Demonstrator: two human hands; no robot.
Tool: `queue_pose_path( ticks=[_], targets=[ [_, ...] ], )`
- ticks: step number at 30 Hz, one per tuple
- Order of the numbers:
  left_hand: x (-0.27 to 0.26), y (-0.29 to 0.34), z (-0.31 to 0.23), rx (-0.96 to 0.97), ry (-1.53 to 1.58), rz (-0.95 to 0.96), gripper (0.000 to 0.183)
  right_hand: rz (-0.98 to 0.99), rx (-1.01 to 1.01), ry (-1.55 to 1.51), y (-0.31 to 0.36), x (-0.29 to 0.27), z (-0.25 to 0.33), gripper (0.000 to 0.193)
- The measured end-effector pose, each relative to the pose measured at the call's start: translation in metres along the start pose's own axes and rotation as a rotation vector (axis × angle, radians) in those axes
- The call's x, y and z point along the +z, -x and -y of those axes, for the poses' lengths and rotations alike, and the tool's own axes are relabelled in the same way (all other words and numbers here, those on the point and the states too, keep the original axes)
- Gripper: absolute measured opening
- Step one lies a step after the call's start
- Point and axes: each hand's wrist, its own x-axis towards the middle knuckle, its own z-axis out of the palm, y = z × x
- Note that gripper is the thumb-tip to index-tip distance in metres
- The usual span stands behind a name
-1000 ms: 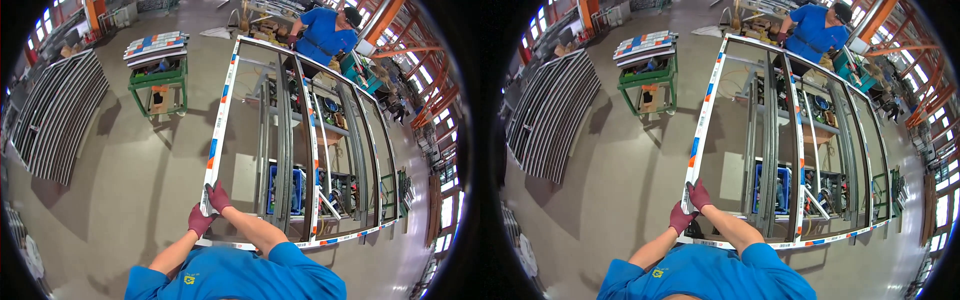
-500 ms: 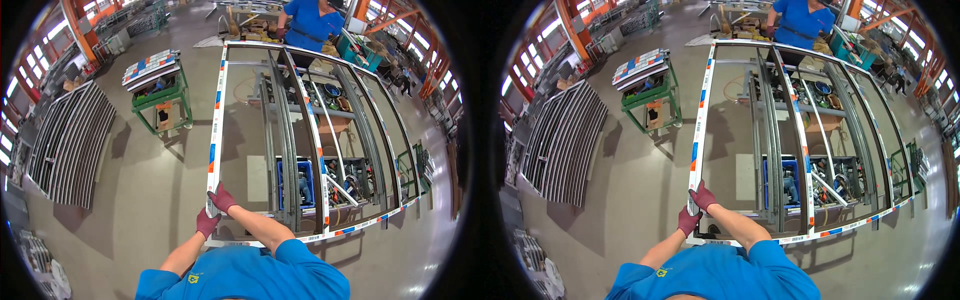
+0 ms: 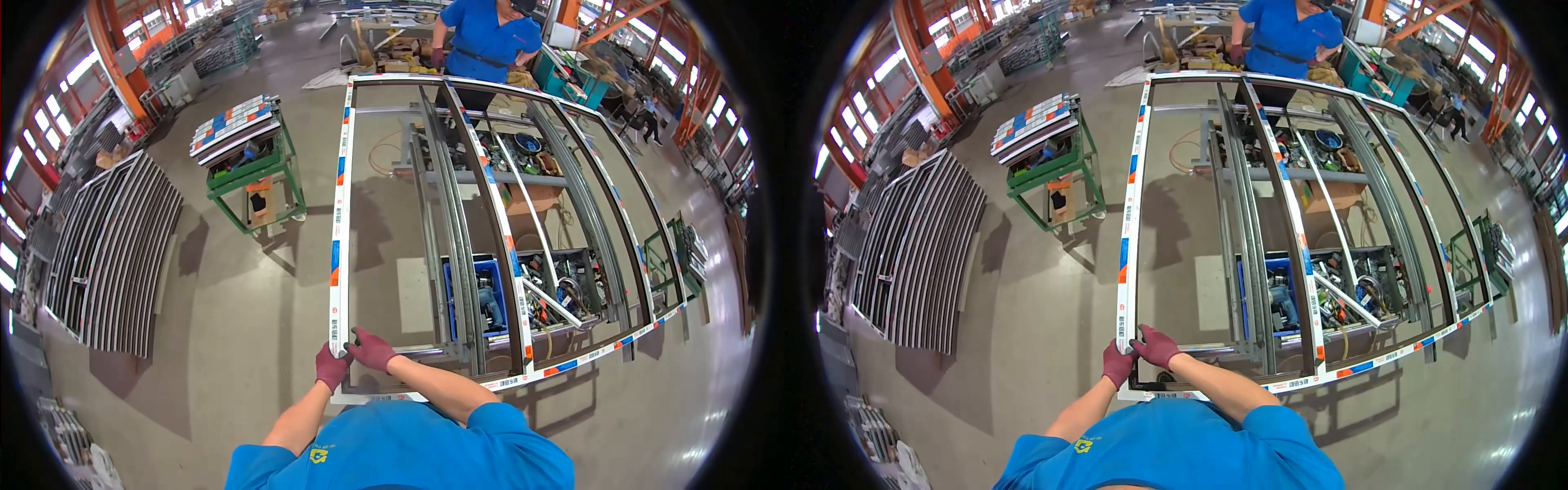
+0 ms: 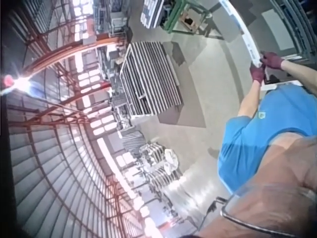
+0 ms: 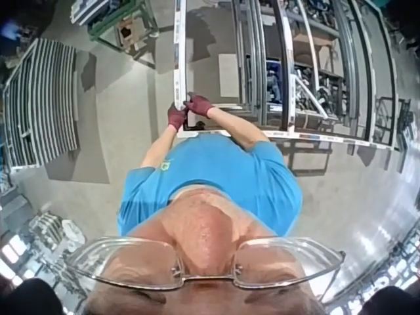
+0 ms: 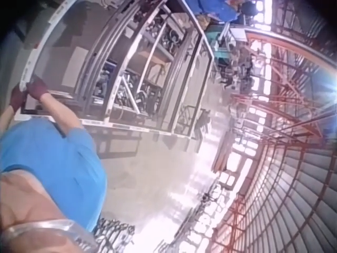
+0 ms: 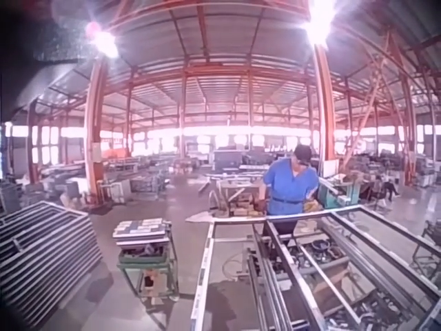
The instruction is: Assembling large metal window or door frames by joining aluminum profiles and securing them with an electric drill.
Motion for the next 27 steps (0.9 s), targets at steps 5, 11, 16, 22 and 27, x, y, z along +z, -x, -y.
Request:
queue_pose_path(
  ticks=[5,11,16,22,27],
  targets=[
    [0.005,-0.007,0.011,0.041,0.027,-0.020,0.050,-0.012,0.035,0.003,0.024,-0.028,-0.026,0.063],
    [0.007,-0.009,0.022,0.032,-0.002,-0.020,0.054,0.037,0.196,0.186,0.092,-0.062,-0.056,0.056],
    [0.012,-0.018,0.033,0.028,0.011,-0.005,0.054,0.020,0.197,0.349,0.149,-0.058,-0.100,0.057],
    [0.010,-0.016,0.034,0.019,0.022,-0.008,0.053,-0.107,0.117,0.371,0.191,-0.062,-0.078,0.061],
    [0.006,-0.010,0.018,0.041,-0.028,-0.021,0.056,-0.220,0.095,0.382,0.194,-0.052,-0.092,0.056]
  ],
)
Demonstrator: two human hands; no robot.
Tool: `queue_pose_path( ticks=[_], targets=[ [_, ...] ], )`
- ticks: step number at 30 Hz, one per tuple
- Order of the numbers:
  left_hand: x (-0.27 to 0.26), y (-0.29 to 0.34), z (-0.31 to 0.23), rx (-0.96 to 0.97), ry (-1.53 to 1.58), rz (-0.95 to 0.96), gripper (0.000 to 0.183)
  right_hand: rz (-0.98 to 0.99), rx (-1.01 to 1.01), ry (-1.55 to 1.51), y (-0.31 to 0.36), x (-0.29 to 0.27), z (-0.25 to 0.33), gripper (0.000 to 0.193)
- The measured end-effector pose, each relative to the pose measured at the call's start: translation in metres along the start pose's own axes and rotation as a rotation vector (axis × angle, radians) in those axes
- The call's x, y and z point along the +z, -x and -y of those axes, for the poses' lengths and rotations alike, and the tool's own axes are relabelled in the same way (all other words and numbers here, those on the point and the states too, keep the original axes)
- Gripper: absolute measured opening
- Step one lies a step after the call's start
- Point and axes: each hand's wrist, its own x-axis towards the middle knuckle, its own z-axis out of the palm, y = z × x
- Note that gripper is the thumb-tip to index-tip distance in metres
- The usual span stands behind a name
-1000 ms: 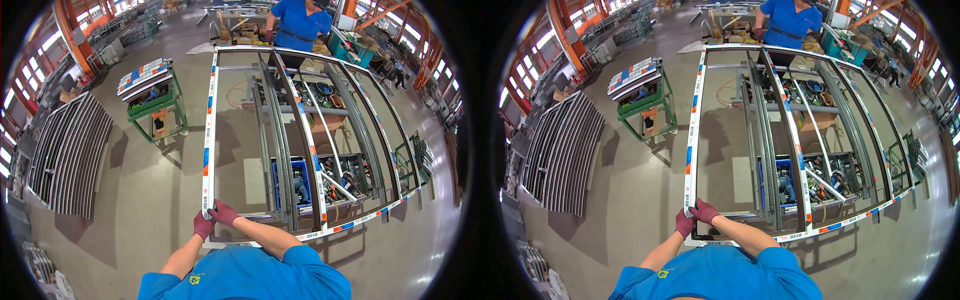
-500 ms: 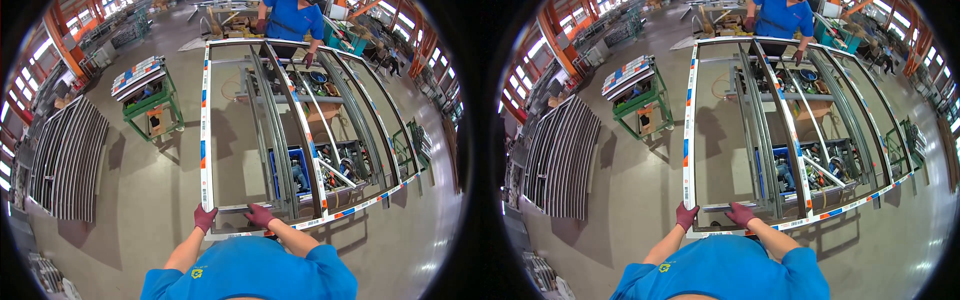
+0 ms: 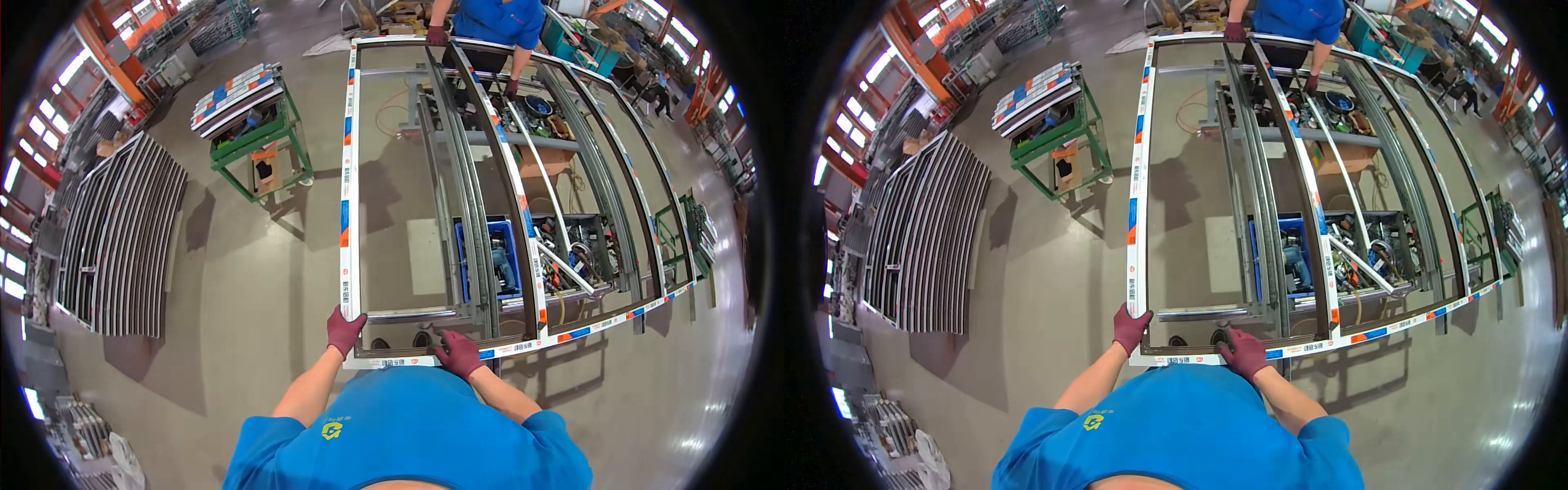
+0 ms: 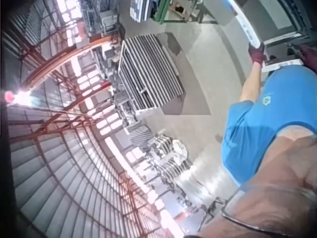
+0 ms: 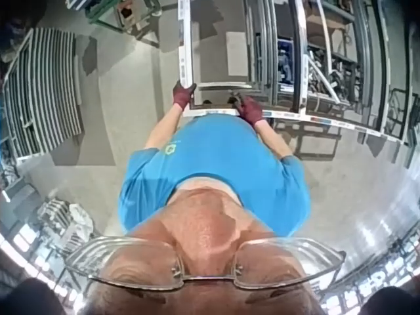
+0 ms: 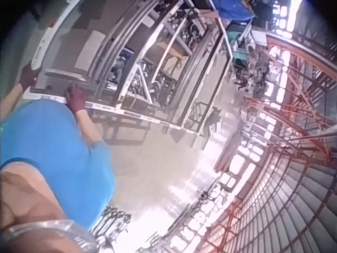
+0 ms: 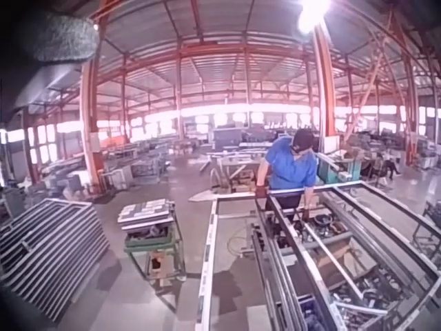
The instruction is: Assembling large metal window or door frames by joining aluminum profiles and securing them with an electric drill.
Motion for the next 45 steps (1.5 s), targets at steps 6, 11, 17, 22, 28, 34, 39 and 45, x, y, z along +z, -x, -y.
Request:
queue_pose_path(
  ticks=[6,11,17,22,28,34,39,45],
  targets=[
    [-0.001,0.001,0.003,-0.022,0.030,0.033,0.057,-0.057,0.002,0.024,0.000,0.001,0.005,0.053],
    [-0.001,0.001,-0.003,-0.019,-0.005,0.022,0.058,-0.009,0.042,-0.031,-0.004,-0.015,0.018,0.051],
    [0.003,-0.002,0.001,0.080,-0.041,-0.046,0.050,-0.081,0.026,0.025,-0.004,0.000,0.006,0.048],
    [0.006,-0.005,0.013,0.098,0.003,-0.053,0.048,-0.099,0.022,0.047,-0.004,-0.002,0.012,0.048],
    [-0.001,0.004,0.005,-0.044,0.012,0.006,0.055,-0.076,0.035,0.042,0.000,0.002,0.013,0.048],
    [-0.007,-0.005,-0.011,-0.047,-0.187,0.073,0.056,-0.073,0.033,-0.024,0.000,0.003,0.010,0.044],
    [-0.012,-0.040,-0.035,-0.118,-0.276,0.086,0.064,0.024,0.092,-0.033,-0.012,-0.011,0.017,0.042],
    [0.000,-0.115,-0.050,-0.020,-0.219,0.028,0.071,0.040,0.098,-0.063,-0.013,-0.014,0.016,0.042]
  ],
)
